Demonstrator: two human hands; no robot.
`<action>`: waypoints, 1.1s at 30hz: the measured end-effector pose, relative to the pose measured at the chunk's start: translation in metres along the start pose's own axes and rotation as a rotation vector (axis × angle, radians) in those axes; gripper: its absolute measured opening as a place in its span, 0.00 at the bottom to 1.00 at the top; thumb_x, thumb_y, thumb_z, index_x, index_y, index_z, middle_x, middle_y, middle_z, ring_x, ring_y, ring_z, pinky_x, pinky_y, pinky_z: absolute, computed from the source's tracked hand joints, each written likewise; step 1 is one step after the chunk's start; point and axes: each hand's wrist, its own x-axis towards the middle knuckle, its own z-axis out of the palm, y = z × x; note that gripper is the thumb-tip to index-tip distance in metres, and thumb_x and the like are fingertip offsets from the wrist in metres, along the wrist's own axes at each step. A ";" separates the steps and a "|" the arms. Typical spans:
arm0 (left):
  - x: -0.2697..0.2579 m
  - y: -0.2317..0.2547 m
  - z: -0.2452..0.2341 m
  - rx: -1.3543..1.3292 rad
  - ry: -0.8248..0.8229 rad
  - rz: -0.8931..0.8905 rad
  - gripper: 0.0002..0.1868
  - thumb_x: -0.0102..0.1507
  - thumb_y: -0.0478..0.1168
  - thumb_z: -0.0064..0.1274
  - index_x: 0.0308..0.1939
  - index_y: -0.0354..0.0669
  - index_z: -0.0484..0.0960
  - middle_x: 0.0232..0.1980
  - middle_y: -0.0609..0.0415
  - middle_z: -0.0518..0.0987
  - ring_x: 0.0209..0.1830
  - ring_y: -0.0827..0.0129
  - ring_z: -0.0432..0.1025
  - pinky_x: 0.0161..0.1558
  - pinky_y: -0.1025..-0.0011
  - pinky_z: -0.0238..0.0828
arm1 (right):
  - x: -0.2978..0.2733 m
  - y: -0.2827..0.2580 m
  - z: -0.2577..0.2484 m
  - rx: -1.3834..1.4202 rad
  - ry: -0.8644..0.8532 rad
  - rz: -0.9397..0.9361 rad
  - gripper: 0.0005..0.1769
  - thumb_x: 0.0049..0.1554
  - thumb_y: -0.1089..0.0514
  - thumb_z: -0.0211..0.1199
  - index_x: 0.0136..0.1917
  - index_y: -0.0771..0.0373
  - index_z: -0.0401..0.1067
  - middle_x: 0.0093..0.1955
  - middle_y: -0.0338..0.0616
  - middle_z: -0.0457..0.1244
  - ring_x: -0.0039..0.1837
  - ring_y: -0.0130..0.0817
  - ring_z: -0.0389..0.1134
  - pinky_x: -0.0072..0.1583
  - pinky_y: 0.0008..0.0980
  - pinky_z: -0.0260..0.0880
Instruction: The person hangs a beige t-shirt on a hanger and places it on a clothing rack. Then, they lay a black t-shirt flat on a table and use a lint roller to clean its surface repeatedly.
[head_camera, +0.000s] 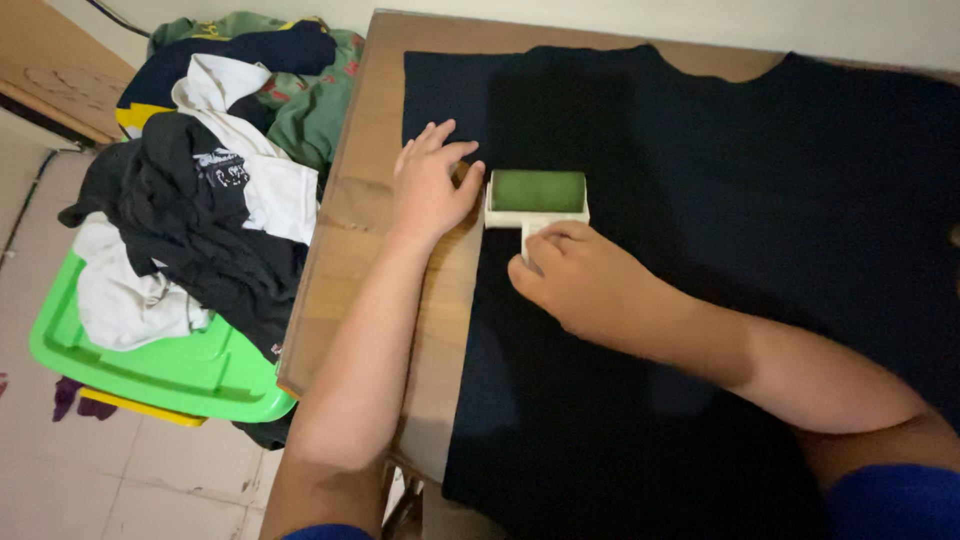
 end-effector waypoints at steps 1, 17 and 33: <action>-0.003 -0.001 -0.001 0.007 -0.007 -0.005 0.16 0.62 0.47 0.60 0.51 0.49 0.88 0.69 0.41 0.75 0.73 0.46 0.64 0.72 0.49 0.53 | -0.004 -0.006 -0.002 0.044 0.021 -0.016 0.20 0.46 0.61 0.63 0.53 0.67 0.71 0.49 0.55 0.67 0.55 0.50 0.71 0.64 0.44 0.65; 0.000 -0.003 0.001 0.014 -0.004 -0.004 0.15 0.62 0.45 0.58 0.50 0.49 0.88 0.68 0.42 0.75 0.73 0.46 0.64 0.72 0.49 0.54 | -0.004 -0.009 0.001 0.035 0.093 -0.055 0.17 0.51 0.61 0.63 0.55 0.64 0.72 0.49 0.51 0.67 0.54 0.44 0.71 0.64 0.40 0.66; 0.000 -0.001 -0.001 -0.002 -0.016 -0.017 0.15 0.62 0.45 0.58 0.51 0.49 0.88 0.69 0.42 0.74 0.74 0.47 0.63 0.72 0.49 0.52 | 0.003 0.015 0.020 -0.025 0.154 0.012 0.15 0.50 0.59 0.63 0.52 0.63 0.75 0.47 0.50 0.68 0.53 0.43 0.72 0.61 0.41 0.67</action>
